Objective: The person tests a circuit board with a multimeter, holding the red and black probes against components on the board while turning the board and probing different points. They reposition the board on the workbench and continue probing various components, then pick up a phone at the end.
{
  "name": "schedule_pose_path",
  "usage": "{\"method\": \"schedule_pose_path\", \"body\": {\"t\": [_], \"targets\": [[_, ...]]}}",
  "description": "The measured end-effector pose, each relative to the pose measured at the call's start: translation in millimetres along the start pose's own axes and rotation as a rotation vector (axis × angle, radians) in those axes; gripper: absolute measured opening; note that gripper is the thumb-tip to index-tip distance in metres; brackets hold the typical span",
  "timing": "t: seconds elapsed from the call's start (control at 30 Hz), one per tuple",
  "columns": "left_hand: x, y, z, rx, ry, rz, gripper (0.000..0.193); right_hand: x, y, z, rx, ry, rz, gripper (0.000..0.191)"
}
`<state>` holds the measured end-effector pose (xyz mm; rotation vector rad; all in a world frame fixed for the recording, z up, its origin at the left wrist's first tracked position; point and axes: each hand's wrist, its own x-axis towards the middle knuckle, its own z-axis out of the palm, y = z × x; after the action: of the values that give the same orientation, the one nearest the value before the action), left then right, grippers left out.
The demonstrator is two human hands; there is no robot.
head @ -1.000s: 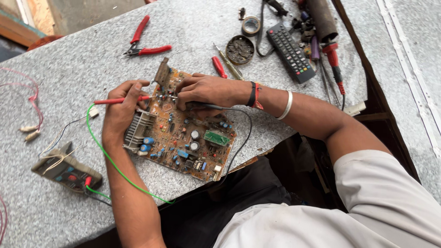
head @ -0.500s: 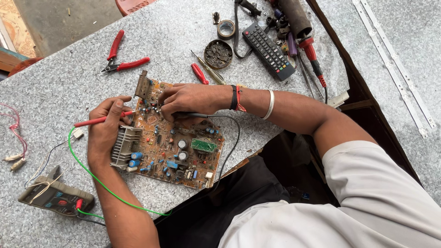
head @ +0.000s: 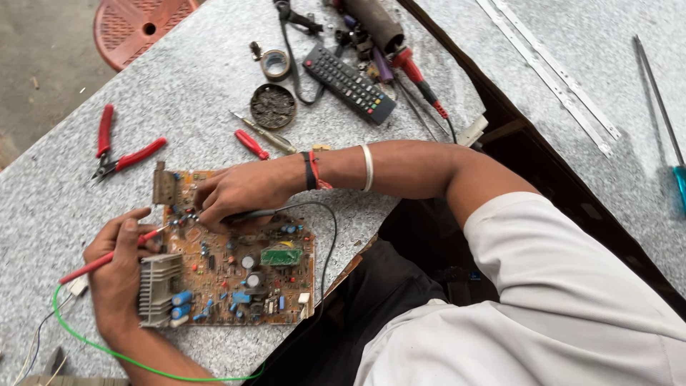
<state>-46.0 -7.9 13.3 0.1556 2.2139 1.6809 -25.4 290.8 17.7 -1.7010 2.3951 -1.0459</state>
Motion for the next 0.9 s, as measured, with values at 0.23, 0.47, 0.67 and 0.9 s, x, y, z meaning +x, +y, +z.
{"method": "schedule_pose_path", "body": {"t": [0.23, 0.47, 0.67, 0.9], "targets": [[-0.3, -0.1, -1.2, 0.066, -0.003, 0.037, 0.035, 0.1, 0.3, 5.4, -0.004, -0.01, 0.038, 0.023], [-1.2, 0.9, -0.7, 0.06, -0.001, 0.035, 0.035, 2.3, 1.8, 8.7, -0.006, -0.002, 0.02, 0.024], [-1.7, -0.4, -1.6, 0.072, 0.004, 0.036, 0.035, 2.9, -1.5, 4.3, 0.046, -0.007, 0.004, 0.028], [-1.8, -2.6, 1.6, 0.029, 0.001, 0.034, 0.032, -0.4, -2.5, 3.0, 0.015, 0.085, -0.077, 0.029]]}}
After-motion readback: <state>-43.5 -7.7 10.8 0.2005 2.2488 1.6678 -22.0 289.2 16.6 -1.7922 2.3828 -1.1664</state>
